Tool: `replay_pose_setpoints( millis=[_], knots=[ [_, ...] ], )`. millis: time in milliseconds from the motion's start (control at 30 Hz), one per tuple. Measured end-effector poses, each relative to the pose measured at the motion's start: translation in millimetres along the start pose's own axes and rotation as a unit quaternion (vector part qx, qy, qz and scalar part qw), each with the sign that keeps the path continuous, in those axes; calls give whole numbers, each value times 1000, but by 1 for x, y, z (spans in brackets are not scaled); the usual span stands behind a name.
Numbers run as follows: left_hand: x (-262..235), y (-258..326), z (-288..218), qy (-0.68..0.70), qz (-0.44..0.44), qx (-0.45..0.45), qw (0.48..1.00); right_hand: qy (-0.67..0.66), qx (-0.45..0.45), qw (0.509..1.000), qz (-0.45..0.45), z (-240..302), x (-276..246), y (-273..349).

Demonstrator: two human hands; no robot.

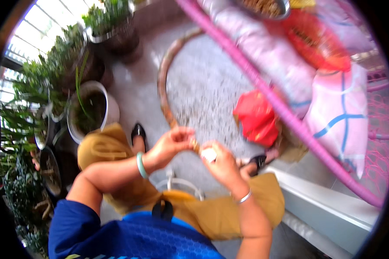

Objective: The person assembles a bird toy by attaching a purple tassel to a small gold bell by hand while sitting on a balcony.

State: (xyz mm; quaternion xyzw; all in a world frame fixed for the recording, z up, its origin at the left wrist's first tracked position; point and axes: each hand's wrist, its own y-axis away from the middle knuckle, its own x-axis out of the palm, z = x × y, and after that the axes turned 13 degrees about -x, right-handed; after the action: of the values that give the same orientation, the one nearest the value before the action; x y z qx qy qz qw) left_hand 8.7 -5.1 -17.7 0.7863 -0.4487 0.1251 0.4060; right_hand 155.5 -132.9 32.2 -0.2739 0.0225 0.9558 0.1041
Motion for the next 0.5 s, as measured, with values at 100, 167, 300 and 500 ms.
replay_pose_setpoints(
  millis=[100,167,300,500],
  knots=[
    [-1,-4,-13,104,-13,-70,992,50,-17,998,39,13,-6,2],
    [6,-7,-48,89,-20,-40,995,60,-41,996,49,25,-5,-4],
    [57,-38,-157,33,46,105,993,64,-75,993,64,34,-8,-8],
    [140,-76,-290,31,35,301,952,78,-123,989,35,38,-7,-3]
  ],
)
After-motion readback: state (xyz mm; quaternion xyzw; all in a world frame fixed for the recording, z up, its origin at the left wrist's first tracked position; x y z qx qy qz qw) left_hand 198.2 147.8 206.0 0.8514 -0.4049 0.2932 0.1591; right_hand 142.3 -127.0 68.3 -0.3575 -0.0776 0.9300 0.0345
